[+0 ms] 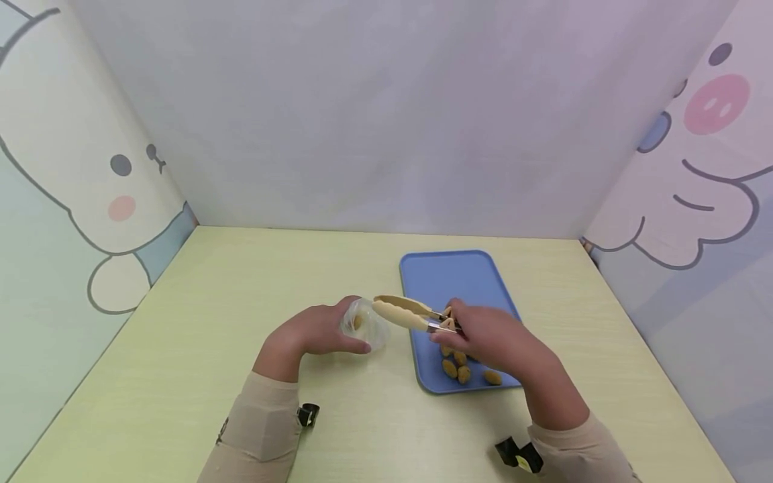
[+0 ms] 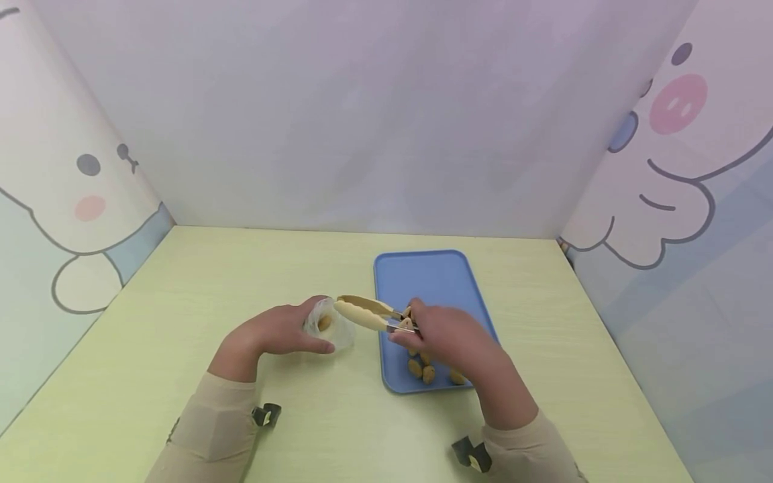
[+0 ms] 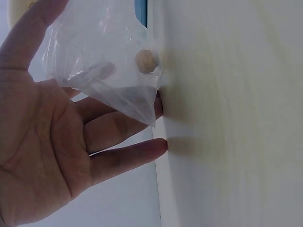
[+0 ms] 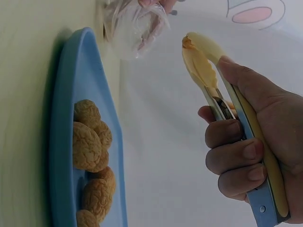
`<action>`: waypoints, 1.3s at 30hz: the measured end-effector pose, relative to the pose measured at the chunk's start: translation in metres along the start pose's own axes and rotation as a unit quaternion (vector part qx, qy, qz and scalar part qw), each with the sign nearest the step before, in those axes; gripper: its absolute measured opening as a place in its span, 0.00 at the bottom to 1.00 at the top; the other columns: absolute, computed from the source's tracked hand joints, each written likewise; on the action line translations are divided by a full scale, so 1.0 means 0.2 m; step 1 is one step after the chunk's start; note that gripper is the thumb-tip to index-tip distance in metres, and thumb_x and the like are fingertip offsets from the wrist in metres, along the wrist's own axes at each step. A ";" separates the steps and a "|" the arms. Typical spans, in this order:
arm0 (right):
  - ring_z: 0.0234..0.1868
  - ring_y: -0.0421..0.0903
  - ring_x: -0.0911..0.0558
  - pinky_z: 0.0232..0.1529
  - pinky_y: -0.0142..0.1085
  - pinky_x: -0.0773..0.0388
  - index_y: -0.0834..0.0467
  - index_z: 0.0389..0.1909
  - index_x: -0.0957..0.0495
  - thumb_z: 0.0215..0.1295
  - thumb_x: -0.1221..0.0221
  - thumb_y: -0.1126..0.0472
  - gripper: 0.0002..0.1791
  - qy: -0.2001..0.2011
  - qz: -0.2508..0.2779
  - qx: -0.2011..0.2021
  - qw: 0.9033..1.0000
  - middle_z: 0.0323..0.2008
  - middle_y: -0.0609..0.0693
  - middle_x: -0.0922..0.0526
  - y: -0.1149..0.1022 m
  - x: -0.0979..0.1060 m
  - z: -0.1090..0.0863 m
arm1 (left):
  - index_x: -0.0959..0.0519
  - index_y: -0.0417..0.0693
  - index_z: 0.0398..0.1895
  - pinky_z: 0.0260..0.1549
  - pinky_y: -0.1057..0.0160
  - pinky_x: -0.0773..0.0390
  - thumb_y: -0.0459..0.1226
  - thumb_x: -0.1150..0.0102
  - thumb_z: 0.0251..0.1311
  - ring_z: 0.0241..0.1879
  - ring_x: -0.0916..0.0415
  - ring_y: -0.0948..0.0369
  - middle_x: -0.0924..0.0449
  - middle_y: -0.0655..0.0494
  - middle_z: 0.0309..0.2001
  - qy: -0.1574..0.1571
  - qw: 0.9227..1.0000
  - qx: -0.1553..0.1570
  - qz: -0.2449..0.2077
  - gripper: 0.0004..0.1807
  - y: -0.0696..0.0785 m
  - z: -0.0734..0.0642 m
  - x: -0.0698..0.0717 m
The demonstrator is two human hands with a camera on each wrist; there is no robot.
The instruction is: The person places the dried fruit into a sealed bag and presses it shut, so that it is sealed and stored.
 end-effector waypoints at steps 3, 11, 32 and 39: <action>0.17 0.40 0.32 0.20 0.35 0.35 0.53 0.41 0.33 0.65 0.51 0.29 0.29 -0.008 -0.014 0.003 1.000 0.21 0.43 0.29 -0.02 -0.02 0.01 | 0.36 0.69 0.64 0.41 0.57 0.27 0.63 0.29 0.43 0.37 0.27 0.62 0.23 0.65 0.39 0.000 1.000 0.000 -0.001 0.43 0.00 0.00 0.00; 0.17 0.38 0.34 0.19 0.33 0.37 0.52 0.41 0.34 0.66 0.48 0.33 0.26 -0.007 -0.036 0.018 0.999 0.20 0.41 0.31 -0.05 -0.07 0.02 | 0.36 0.72 0.62 0.41 0.57 0.28 0.64 0.29 0.43 0.37 0.27 0.62 0.23 0.65 0.39 -0.001 1.000 0.003 -0.003 0.42 0.00 0.00 0.00; 0.15 0.40 0.36 0.19 0.34 0.38 0.52 0.41 0.33 0.65 0.43 0.36 0.23 -0.019 -0.060 0.014 0.998 0.18 0.42 0.31 -0.10 -0.13 0.04 | 0.36 0.69 0.64 0.41 0.56 0.28 0.62 0.29 0.44 0.37 0.27 0.62 0.23 0.67 0.40 -0.008 1.000 -0.002 -0.008 0.42 0.01 0.00 0.00; 0.14 0.39 0.37 0.17 0.34 0.38 0.51 0.40 0.33 0.65 0.43 0.36 0.22 -0.012 -0.071 0.027 0.997 0.17 0.41 0.32 -0.10 -0.15 0.05 | 0.36 0.68 0.64 0.40 0.57 0.28 0.62 0.29 0.44 0.36 0.27 0.62 0.23 0.67 0.39 -0.008 1.000 -0.008 -0.004 0.42 0.01 0.01 0.00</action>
Point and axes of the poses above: each hand's wrist, its own z-axis towards the middle knuckle, its own x-axis out of the back of the hand, y = z × x, the point moved 2 cm from there along z, towards the middle knuckle
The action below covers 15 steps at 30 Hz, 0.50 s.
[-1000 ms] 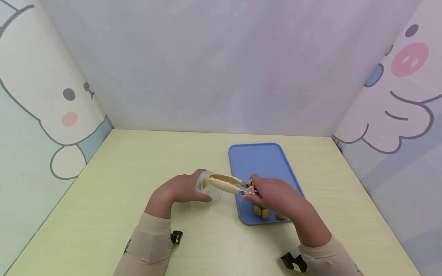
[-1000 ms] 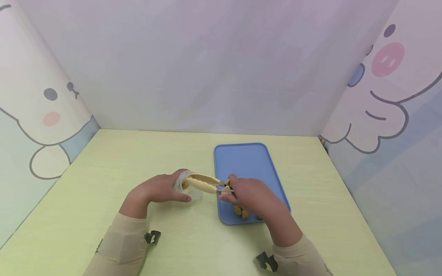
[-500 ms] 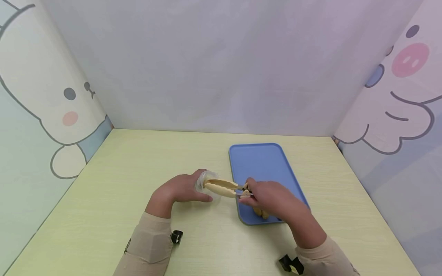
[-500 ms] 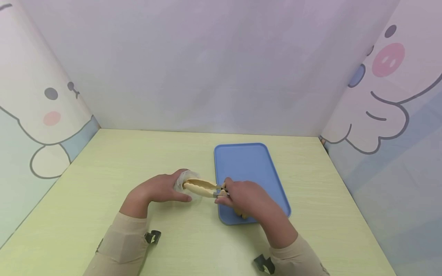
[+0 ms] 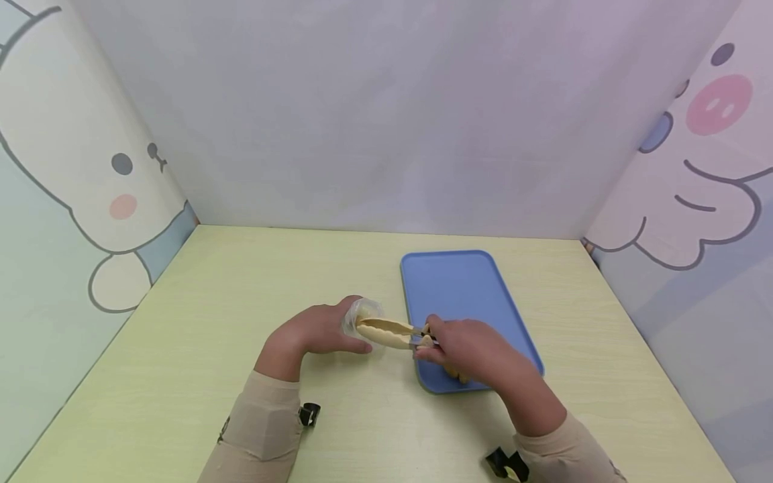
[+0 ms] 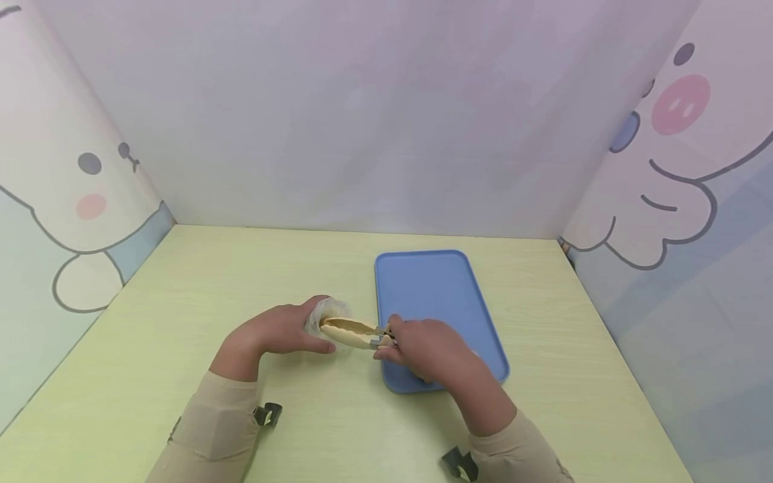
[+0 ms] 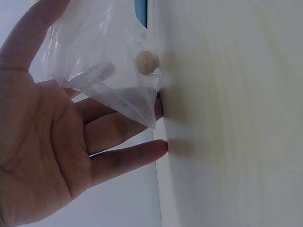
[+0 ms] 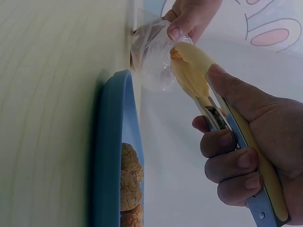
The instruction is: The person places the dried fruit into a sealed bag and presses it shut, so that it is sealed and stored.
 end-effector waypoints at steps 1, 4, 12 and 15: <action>0.14 0.39 0.37 0.17 0.34 0.38 0.51 0.40 0.33 0.65 0.43 0.36 0.22 0.000 -0.001 -0.001 1.000 0.16 0.41 0.32 0.00 0.00 0.00 | 0.36 0.68 0.63 0.40 0.57 0.28 0.62 0.29 0.44 0.36 0.27 0.62 0.23 0.67 0.39 0.000 1.000 -0.001 0.000 0.42 0.00 0.00 0.00; 0.14 0.40 0.36 0.18 0.35 0.38 0.52 0.41 0.32 0.64 0.42 0.36 0.23 0.004 -0.003 -0.002 1.000 0.17 0.41 0.32 0.00 0.00 0.00 | 0.36 0.68 0.64 0.41 0.57 0.27 0.62 0.29 0.43 0.36 0.27 0.62 0.23 0.67 0.39 0.001 1.000 -0.002 0.000 0.43 0.00 0.00 0.00; 0.16 0.40 0.32 0.19 0.36 0.34 0.52 0.47 0.29 0.59 0.38 0.35 0.28 0.009 0.014 -0.028 0.999 0.21 0.40 0.29 0.02 0.02 0.00 | 0.36 0.73 0.62 0.39 0.57 0.28 0.62 0.29 0.43 0.35 0.27 0.61 0.23 0.64 0.38 0.002 1.000 0.007 -0.001 0.41 0.00 0.00 0.00; 0.16 0.39 0.31 0.19 0.34 0.33 0.51 0.47 0.29 0.59 0.38 0.35 0.27 0.011 0.024 -0.031 0.999 0.24 0.39 0.26 0.04 0.05 -0.01 | 0.35 0.73 0.62 0.38 0.57 0.29 0.61 0.28 0.43 0.35 0.28 0.61 0.23 0.64 0.37 0.002 1.000 0.008 -0.003 0.41 0.00 -0.01 0.00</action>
Point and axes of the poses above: each hand's wrist, its own z-axis towards the middle knuckle, its own x-axis out of the back of the hand, y = z × x, the point moved 2 cm from there along z, towards the middle knuckle
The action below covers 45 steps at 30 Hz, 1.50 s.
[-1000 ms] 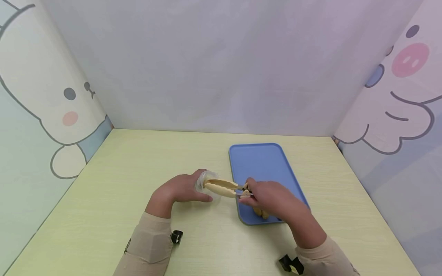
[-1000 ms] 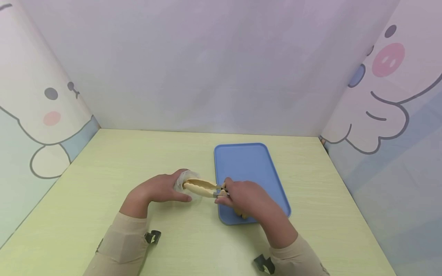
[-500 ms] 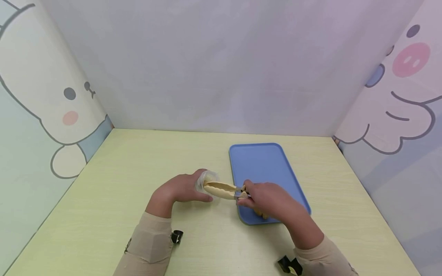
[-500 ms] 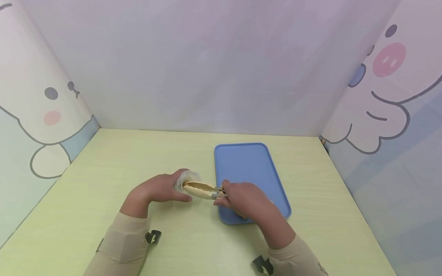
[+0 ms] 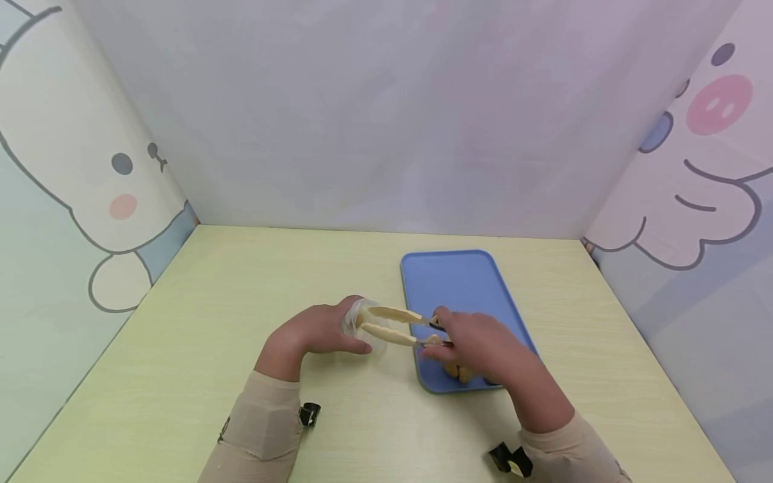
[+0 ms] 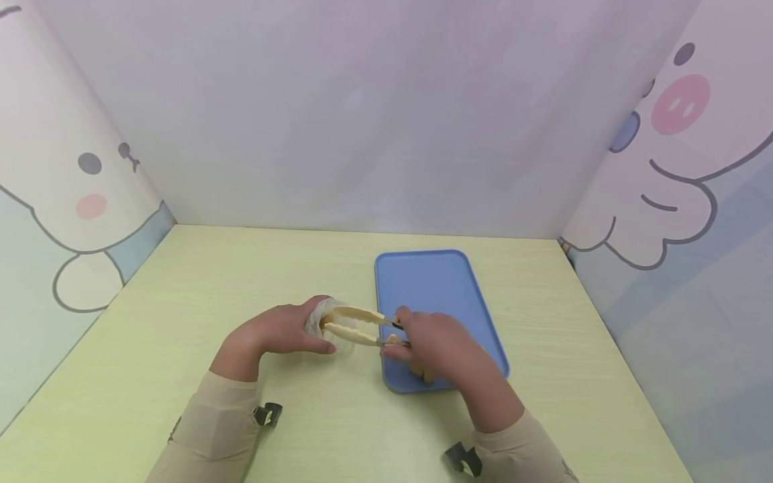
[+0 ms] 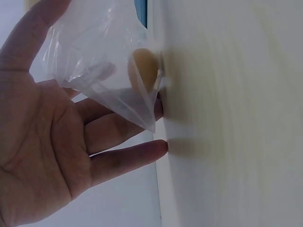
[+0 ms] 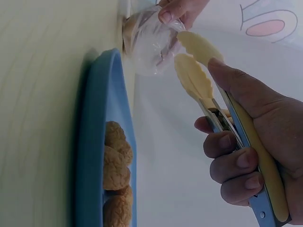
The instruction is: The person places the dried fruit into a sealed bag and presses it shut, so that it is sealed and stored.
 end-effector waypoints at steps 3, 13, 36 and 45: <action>0.17 0.39 0.31 0.19 0.34 0.33 0.52 0.46 0.30 0.60 0.39 0.35 0.27 0.000 0.015 -0.007 1.000 0.24 0.40 0.26 0.03 0.04 -0.01 | 0.35 0.72 0.63 0.38 0.57 0.29 0.62 0.29 0.43 0.35 0.28 0.61 0.24 0.64 0.37 0.000 1.000 0.001 0.003 0.41 0.00 0.00 0.00; 0.17 0.42 0.33 0.19 0.36 0.36 0.54 0.40 0.33 0.60 0.42 0.31 0.29 0.019 0.041 -0.038 0.998 0.20 0.45 0.29 0.18 0.17 -0.08 | 0.39 0.71 0.68 0.44 0.55 0.27 0.64 0.29 0.41 0.40 0.27 0.62 0.23 0.64 0.42 0.003 1.000 0.015 0.013 0.48 0.00 -0.01 0.00; 0.23 0.44 0.30 0.25 0.38 0.35 0.57 0.39 0.34 0.60 0.43 0.30 0.33 -0.024 0.072 -0.121 0.990 0.24 0.49 0.29 0.35 0.24 -0.14 | 0.39 0.71 0.68 0.44 0.55 0.27 0.64 0.29 0.41 0.40 0.27 0.61 0.23 0.63 0.42 0.005 1.000 0.014 0.019 0.48 -0.01 -0.02 0.01; 0.27 0.45 0.29 0.28 0.40 0.36 0.58 0.41 0.33 0.59 0.40 0.32 0.33 -0.075 0.065 -0.153 0.983 0.26 0.49 0.30 0.38 0.24 -0.17 | 0.38 0.70 0.68 0.45 0.54 0.27 0.64 0.29 0.42 0.40 0.27 0.61 0.23 0.63 0.43 0.004 1.000 0.012 0.018 0.47 0.00 -0.02 0.01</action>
Point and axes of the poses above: each hand's wrist, its own z-axis towards the middle knuckle, its own x-axis out of the back of the hand, y = z × x, the point moved 2 cm from there along z, towards the middle knuckle
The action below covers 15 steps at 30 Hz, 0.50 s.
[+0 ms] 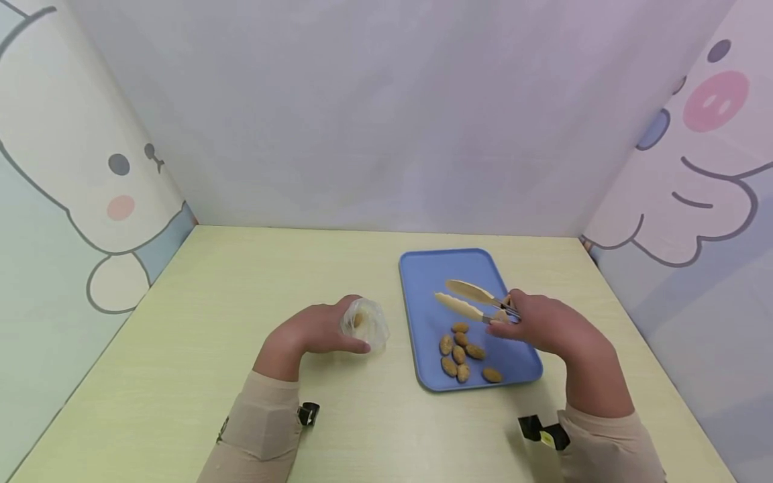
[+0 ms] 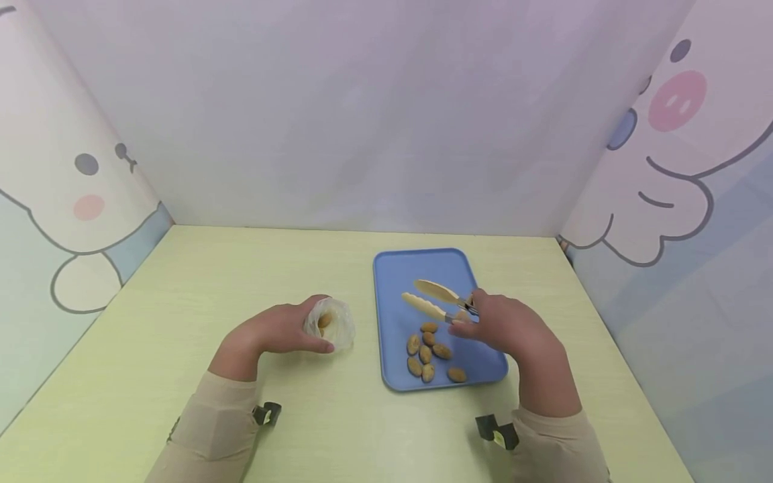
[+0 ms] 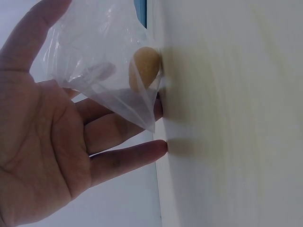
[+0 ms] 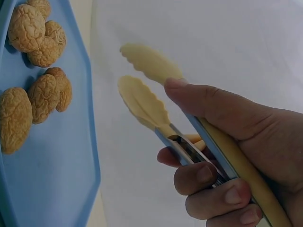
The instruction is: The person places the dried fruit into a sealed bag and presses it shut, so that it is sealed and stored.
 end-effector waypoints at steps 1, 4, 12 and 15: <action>0.28 0.46 0.29 0.29 0.40 0.35 0.59 0.42 0.33 0.59 0.39 0.32 0.33 -0.007 -0.002 -0.001 1.000 0.26 0.49 0.30 0.01 0.00 0.00 | 0.38 0.70 0.68 0.45 0.54 0.27 0.64 0.29 0.42 0.40 0.27 0.61 0.23 0.63 0.43 0.000 1.000 -0.001 0.000 0.47 0.00 0.00 0.00; 0.29 0.46 0.28 0.29 0.40 0.35 0.60 0.42 0.32 0.59 0.38 0.35 0.31 -0.023 -0.008 -0.005 1.000 0.27 0.50 0.29 0.03 -0.01 0.00 | 0.38 0.70 0.67 0.44 0.54 0.27 0.64 0.29 0.42 0.40 0.27 0.61 0.23 0.63 0.43 0.000 1.000 0.000 0.000 0.47 -0.01 0.00 0.00; 0.29 0.46 0.29 0.28 0.40 0.35 0.58 0.38 0.32 0.56 0.34 0.43 0.26 -0.038 0.008 -0.021 0.999 0.29 0.50 0.28 0.07 -0.03 0.01 | 0.38 0.70 0.67 0.44 0.55 0.27 0.64 0.29 0.42 0.40 0.27 0.61 0.23 0.63 0.42 0.001 1.000 0.000 0.002 0.47 0.00 0.00 0.00; 0.31 0.47 0.28 0.29 0.40 0.34 0.59 0.40 0.31 0.55 0.33 0.44 0.26 -0.043 0.005 -0.026 0.999 0.30 0.50 0.27 0.08 -0.03 0.02 | 0.38 0.70 0.67 0.43 0.55 0.27 0.64 0.29 0.42 0.39 0.27 0.61 0.23 0.63 0.42 0.001 1.000 0.001 0.001 0.47 0.00 0.00 0.00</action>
Point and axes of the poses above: each hand's wrist, its own z-axis towards the middle knuckle, its own x-axis out of the back of the hand, y = z × x, the point moved 2 cm from there along z, towards the middle knuckle
